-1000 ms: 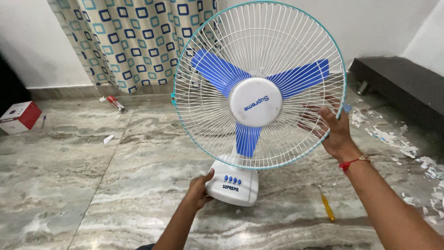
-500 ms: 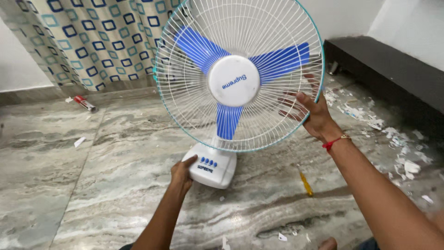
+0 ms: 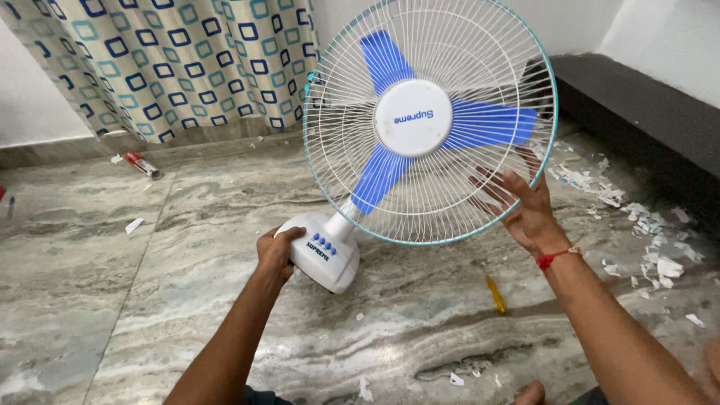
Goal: The person disassembles a table fan by first removing the front grill, then the rear grill, and finally detaching the fan blades from the motor hub. A screwdriver is used to loosen the grill fastener.
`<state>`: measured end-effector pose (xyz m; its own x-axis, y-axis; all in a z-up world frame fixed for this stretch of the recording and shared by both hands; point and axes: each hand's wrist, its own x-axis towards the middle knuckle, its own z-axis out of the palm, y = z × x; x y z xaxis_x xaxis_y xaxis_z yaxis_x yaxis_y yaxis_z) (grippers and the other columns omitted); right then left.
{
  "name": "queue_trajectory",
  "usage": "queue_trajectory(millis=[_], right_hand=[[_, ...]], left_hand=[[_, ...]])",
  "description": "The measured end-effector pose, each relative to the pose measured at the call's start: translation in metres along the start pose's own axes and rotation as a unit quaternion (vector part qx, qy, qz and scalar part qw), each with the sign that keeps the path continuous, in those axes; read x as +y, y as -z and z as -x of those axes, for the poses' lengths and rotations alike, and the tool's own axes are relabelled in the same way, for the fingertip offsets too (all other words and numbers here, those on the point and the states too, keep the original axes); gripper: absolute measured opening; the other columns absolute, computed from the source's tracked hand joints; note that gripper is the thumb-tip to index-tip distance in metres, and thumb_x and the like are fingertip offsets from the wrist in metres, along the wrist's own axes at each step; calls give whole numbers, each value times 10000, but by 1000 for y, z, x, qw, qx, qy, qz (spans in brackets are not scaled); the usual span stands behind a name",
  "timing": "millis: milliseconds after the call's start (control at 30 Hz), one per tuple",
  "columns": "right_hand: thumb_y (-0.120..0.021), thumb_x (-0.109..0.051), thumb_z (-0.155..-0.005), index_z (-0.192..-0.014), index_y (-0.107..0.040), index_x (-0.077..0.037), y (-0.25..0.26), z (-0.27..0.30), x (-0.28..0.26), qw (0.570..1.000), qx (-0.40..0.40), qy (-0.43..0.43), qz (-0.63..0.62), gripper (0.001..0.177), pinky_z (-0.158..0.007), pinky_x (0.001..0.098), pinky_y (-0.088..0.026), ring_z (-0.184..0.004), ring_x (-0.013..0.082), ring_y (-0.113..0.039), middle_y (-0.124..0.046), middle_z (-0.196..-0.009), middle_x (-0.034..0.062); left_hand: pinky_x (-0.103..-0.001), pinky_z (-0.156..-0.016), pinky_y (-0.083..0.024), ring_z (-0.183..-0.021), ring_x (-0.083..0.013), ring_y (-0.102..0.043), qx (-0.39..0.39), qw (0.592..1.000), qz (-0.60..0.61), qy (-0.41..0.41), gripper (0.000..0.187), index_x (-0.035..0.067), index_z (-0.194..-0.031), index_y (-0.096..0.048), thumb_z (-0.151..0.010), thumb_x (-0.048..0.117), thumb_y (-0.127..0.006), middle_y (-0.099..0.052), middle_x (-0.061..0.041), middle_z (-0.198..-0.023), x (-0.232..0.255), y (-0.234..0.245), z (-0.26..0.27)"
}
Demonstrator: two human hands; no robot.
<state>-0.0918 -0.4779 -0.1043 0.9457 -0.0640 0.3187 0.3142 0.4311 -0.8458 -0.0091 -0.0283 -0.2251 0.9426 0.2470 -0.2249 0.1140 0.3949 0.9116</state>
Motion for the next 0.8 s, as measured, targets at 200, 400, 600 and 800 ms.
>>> queue_trajectory(millis=[200, 400, 600, 800], right_hand=[[-683, -209, -898, -1482, -416, -249, 2, 9, 16, 999, 26, -29, -23, 643, -945, 597, -573, -1176, 330, -669, -647, -1331, 104], [-685, -199, -985, -1436, -514, -29, 18, 12, 49, 995, -2, -60, -75, 512, -1030, 583, -553, -1237, 329, -658, -663, -1342, 170], [-676, -199, -899, -1410, -544, -131, 30, 23, 78, 992, 20, -86, -86, 533, -1019, 528, -540, -1207, 285, -650, -656, -1333, 117], [-603, -304, -994, -1426, -491, -31, 34, 29, 99, 984, 98, -131, -72, 523, -1020, 529, -503, -1244, 326, -636, -625, -1385, 174]], left_hand=[[-429, -623, -603, -708, -324, -727, 0, 995, -99, 0, 451, -156, -1111, -679, -716, 32, -785, -737, -243, -910, 24, 14, 1], [-445, -525, -516, -614, -317, -667, 23, 977, -211, -6, 359, -138, -1002, -699, -732, 78, -795, -721, -249, -843, 56, 24, -2], [-451, -580, -635, -665, -356, -745, 5, 972, -236, -3, 346, -142, -965, -666, -711, 60, -785, -728, -256, -866, 83, 23, -4], [-454, -599, -630, -690, -363, -754, 14, 955, -296, 6, 368, -149, -981, -664, -723, 77, -795, -734, -271, -887, 95, 16, -1]])
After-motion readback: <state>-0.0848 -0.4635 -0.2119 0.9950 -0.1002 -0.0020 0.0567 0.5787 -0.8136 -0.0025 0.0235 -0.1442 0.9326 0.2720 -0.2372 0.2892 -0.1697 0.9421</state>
